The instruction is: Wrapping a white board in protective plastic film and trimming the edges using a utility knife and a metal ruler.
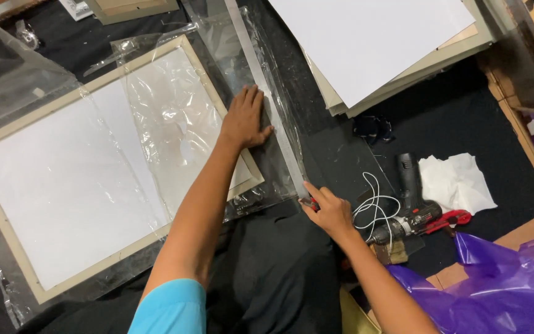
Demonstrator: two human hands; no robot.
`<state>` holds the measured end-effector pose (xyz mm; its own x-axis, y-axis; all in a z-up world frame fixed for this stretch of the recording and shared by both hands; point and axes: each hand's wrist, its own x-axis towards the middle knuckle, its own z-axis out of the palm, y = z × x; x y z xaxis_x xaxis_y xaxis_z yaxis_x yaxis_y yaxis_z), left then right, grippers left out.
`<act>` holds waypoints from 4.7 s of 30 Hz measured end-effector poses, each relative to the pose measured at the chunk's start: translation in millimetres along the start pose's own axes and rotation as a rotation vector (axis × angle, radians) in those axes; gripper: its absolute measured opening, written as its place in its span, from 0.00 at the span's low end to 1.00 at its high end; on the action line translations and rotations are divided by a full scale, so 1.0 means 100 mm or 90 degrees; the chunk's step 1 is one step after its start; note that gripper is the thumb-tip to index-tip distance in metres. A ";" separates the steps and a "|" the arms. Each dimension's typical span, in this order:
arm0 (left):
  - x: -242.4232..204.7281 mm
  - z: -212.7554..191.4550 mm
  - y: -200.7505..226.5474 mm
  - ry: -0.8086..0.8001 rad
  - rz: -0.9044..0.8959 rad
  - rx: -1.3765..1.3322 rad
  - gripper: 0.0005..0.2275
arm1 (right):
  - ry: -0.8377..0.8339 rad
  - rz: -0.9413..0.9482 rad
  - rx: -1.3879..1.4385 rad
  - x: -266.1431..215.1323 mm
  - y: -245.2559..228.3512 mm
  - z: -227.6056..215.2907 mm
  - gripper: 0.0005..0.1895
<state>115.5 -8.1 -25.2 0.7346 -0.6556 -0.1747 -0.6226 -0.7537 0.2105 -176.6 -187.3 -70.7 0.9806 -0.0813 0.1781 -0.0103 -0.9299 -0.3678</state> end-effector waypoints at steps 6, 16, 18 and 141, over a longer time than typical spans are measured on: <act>0.04 -0.09 0.00 -0.134 -0.053 0.071 0.56 | 0.019 -0.015 0.037 0.08 -0.04 -0.05 0.22; 0.06 -0.15 0.06 -0.146 -0.063 0.101 0.57 | -0.026 0.208 0.048 0.76 0.06 0.02 0.32; 0.07 -0.10 0.05 -0.149 -0.069 0.090 0.59 | -0.185 0.329 0.043 0.82 0.12 0.08 0.32; 0.59 0.26 -0.65 0.074 0.018 0.018 0.49 | -0.079 0.350 0.170 -0.01 -0.50 -0.29 0.21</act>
<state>191.7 0.9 -74.3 0.7424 -0.6677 -0.0560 -0.6492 -0.7375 0.1861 -182.3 -150.8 -25.8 0.8611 -0.4655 -0.2043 -0.4872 -0.6409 -0.5932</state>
